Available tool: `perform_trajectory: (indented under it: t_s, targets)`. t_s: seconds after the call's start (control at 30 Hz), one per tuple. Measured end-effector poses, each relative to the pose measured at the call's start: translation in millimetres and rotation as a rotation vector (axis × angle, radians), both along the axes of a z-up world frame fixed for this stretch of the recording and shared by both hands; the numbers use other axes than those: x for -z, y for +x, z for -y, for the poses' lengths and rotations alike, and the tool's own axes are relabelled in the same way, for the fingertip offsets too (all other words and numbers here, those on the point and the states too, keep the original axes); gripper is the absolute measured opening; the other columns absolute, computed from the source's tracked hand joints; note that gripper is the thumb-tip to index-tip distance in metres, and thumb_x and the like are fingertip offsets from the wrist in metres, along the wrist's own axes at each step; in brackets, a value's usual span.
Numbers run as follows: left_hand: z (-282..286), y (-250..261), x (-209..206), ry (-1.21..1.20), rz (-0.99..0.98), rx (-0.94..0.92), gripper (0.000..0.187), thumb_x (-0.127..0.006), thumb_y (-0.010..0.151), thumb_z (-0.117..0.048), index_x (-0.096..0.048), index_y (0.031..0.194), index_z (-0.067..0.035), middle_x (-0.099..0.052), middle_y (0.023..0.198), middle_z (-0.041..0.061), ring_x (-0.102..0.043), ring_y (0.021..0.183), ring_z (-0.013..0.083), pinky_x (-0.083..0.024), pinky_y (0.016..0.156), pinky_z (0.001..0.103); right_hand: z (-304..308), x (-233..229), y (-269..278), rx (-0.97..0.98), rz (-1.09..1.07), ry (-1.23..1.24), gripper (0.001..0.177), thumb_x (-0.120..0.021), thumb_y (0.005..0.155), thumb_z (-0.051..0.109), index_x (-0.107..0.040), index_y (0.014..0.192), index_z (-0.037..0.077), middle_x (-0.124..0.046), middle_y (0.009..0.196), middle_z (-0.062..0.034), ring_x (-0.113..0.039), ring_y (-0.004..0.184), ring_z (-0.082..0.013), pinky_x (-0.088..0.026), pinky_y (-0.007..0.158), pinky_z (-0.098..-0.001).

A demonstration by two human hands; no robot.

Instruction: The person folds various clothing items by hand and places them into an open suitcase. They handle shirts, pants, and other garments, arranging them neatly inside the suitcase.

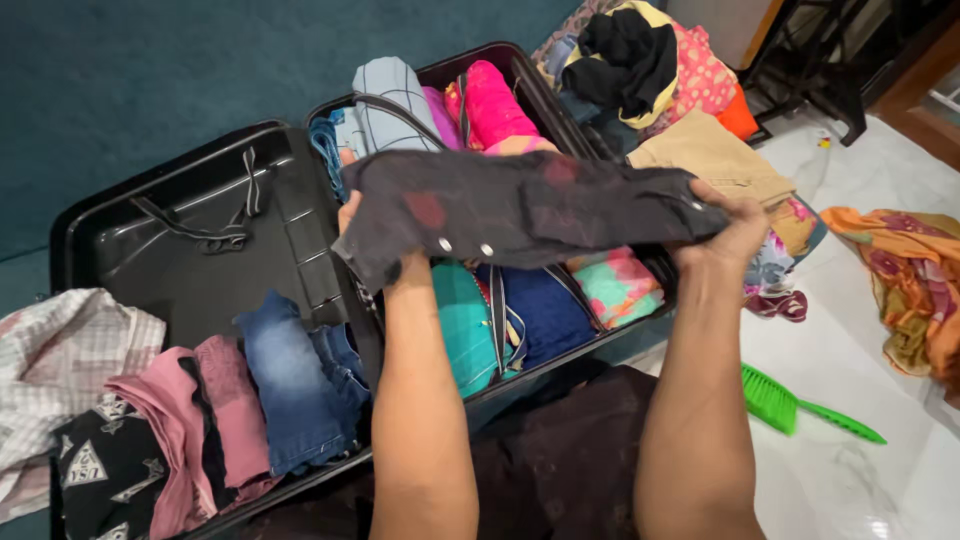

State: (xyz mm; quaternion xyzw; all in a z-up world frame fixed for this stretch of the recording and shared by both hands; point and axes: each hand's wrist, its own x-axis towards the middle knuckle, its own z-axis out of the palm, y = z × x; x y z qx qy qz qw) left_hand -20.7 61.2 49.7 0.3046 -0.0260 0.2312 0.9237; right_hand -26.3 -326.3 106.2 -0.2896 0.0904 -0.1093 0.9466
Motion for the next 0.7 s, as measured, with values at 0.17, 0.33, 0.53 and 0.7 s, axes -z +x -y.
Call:
perform_trajectory:
  t_s: [0.17, 0.33, 0.53, 0.7]
  targets:
    - [-1, -12, 3, 0.199, -0.056, -0.133, 0.019, -0.058, 0.090, -0.016, -0.077, 0.086, -0.019, -0.072, 0.104, 0.007, -0.069, 0.102, 0.0274, -0.056, 0.089, 0.045, 31, 42, 25, 0.164, 0.028, -0.190, 0.026, -0.070, 0.076, -0.008, -0.071, 0.102, -0.005, -0.072, 0.101, -0.0164, -0.072, 0.093, -0.0327, -0.063, 0.084, -0.0416]
    - [-11, -25, -20, 1.222, -0.334, -0.553, 0.027, -0.058, 0.087, -0.011, -0.080, 0.077, -0.024, -0.071, 0.103, 0.005, -0.067, 0.104, 0.0278, -0.056, 0.089, 0.047, 51, 76, 44, 0.558, 0.036, -0.794, 0.042, -0.065, 0.065, -0.015, -0.075, 0.104, -0.003, -0.074, 0.105, -0.0098, -0.071, 0.096, -0.0204, -0.059, 0.081, -0.0294]
    - [13, -48, -40, 1.721, -0.481, -1.026, 0.016, -0.071, 0.079, -0.020, -0.080, 0.067, -0.025, -0.063, 0.099, 0.003, -0.058, 0.102, 0.0283, -0.042, 0.080, 0.050, 47, 75, 44, 0.437, -0.060, -0.835, 0.033, -0.068, 0.072, -0.012, -0.080, 0.100, 0.003, -0.076, 0.105, -0.0063, -0.069, 0.097, -0.0159, -0.054, 0.086, -0.0247]
    - [25, -50, -49, 1.792, -0.657, -1.252, 0.013, -0.067, 0.073, -0.018, -0.079, 0.072, -0.013, -0.064, 0.113, 0.010, -0.052, 0.107, 0.0359, -0.032, 0.081, 0.053, 39, 83, 51, 0.170, -0.090, -0.912, 0.028, -0.069, 0.075, -0.007, -0.080, 0.099, 0.003, -0.075, 0.097, -0.0058, -0.065, 0.093, -0.0134, -0.048, 0.083, -0.0243]
